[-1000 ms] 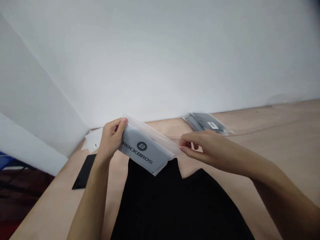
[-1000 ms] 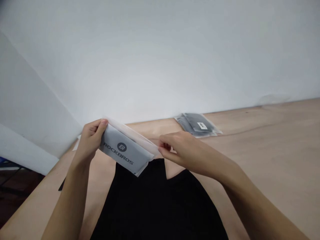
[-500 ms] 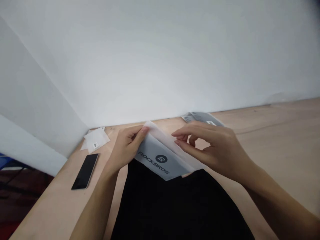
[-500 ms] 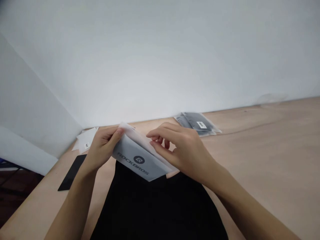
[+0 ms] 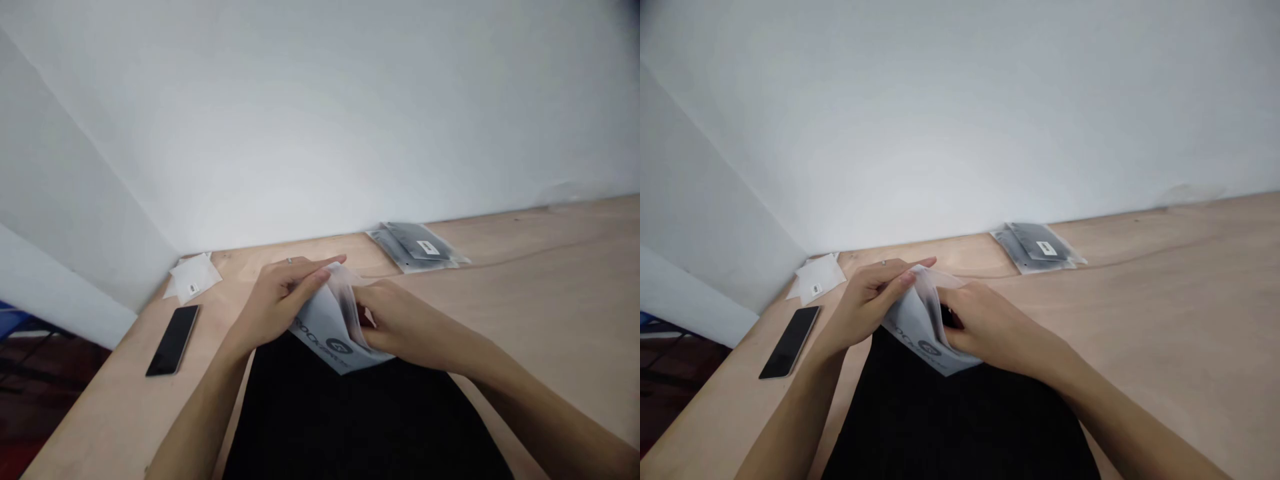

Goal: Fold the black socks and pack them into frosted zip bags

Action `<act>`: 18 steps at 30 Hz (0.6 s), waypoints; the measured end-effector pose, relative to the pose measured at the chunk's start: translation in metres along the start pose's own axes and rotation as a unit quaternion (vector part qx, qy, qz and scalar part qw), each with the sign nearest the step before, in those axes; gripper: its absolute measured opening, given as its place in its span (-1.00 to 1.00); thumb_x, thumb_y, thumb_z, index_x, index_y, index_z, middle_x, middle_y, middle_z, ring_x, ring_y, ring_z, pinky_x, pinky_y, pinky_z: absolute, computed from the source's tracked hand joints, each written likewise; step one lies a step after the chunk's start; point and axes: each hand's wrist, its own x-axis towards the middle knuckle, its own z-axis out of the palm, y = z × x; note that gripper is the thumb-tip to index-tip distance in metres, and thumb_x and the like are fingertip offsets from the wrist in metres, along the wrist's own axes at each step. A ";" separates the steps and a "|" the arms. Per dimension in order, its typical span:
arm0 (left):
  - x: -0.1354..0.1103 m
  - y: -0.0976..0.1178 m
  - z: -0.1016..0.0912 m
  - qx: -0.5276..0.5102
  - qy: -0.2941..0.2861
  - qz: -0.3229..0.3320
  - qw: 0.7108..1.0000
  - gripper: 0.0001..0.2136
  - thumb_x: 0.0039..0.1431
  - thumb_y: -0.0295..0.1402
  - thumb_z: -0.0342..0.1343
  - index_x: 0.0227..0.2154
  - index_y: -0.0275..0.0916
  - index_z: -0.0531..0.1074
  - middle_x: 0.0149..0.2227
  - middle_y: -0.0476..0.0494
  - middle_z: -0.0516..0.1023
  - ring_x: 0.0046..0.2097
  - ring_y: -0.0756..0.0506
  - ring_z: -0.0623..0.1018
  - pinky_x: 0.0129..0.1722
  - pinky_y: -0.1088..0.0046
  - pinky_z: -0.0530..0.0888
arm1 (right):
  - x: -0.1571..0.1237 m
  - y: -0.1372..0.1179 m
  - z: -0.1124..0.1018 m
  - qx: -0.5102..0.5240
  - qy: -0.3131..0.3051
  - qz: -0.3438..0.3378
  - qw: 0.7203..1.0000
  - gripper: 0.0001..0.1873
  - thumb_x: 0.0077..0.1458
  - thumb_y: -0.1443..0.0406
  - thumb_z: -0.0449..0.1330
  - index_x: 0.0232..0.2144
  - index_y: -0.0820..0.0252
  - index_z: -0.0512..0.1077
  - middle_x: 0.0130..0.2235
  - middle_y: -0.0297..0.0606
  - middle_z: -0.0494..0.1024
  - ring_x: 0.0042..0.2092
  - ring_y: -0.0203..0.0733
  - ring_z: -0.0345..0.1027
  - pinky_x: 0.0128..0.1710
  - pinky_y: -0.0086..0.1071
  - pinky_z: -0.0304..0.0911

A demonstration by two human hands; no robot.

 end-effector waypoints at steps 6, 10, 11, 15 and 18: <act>0.004 -0.015 -0.005 0.035 0.002 -0.022 0.999 -0.58 0.21 -0.18 0.28 0.10 -0.17 0.49 -0.02 -0.17 0.63 -0.10 -0.18 0.60 -0.16 0.36 0.52 | 0.004 0.011 -0.006 0.078 0.087 0.030 0.993 -0.90 0.11 0.30 0.15 -0.43 0.13 0.45 -0.52 -0.40 0.46 -0.51 -0.25 0.28 -0.55 -0.39 0.16; 0.008 -0.024 -0.006 -0.009 -0.041 -0.035 0.998 -0.67 0.16 -0.16 0.32 -0.09 -0.23 0.54 -0.16 -0.16 0.64 -0.19 -0.14 0.60 -0.28 0.44 0.51 | 0.004 0.022 -0.014 0.173 0.170 0.054 0.969 -0.93 0.09 0.25 0.25 -0.40 0.11 0.49 -0.46 -0.36 0.51 -0.45 -0.19 0.39 -0.50 -0.36 0.25; 0.009 -0.024 -0.006 -0.020 -0.054 -0.048 0.997 -0.71 0.19 -0.16 0.30 -0.13 -0.24 0.54 -0.18 -0.15 0.64 -0.20 -0.13 0.61 -0.30 0.45 0.51 | 0.003 0.025 -0.017 0.194 0.198 0.064 0.959 -0.96 0.08 0.27 0.26 -0.39 0.10 0.50 -0.46 -0.36 0.52 -0.43 -0.20 0.40 -0.48 -0.36 0.26; 0.008 -0.027 -0.021 -0.001 -0.061 -0.122 0.991 -0.78 0.22 -0.18 0.25 -0.26 -0.25 0.54 -0.33 -0.10 0.62 -0.35 -0.08 0.58 -0.46 0.52 0.45 | 0.001 0.034 -0.038 0.281 0.388 0.080 0.874 -0.94 -0.02 0.35 0.34 -0.41 0.10 0.54 -0.43 -0.31 0.58 -0.36 -0.18 0.44 -0.41 -0.32 0.28; 0.002 -0.034 -0.049 0.082 -0.027 -0.132 0.988 -0.74 0.25 -0.17 0.19 -0.44 -0.25 0.50 -0.49 -0.03 0.51 -0.48 -0.02 0.46 -0.57 0.55 0.31 | -0.004 0.037 -0.058 0.287 0.481 0.070 0.826 -0.82 -0.22 0.35 0.46 -0.53 0.13 0.51 -0.35 -0.21 0.63 -0.31 -0.11 0.46 -0.44 -0.28 0.23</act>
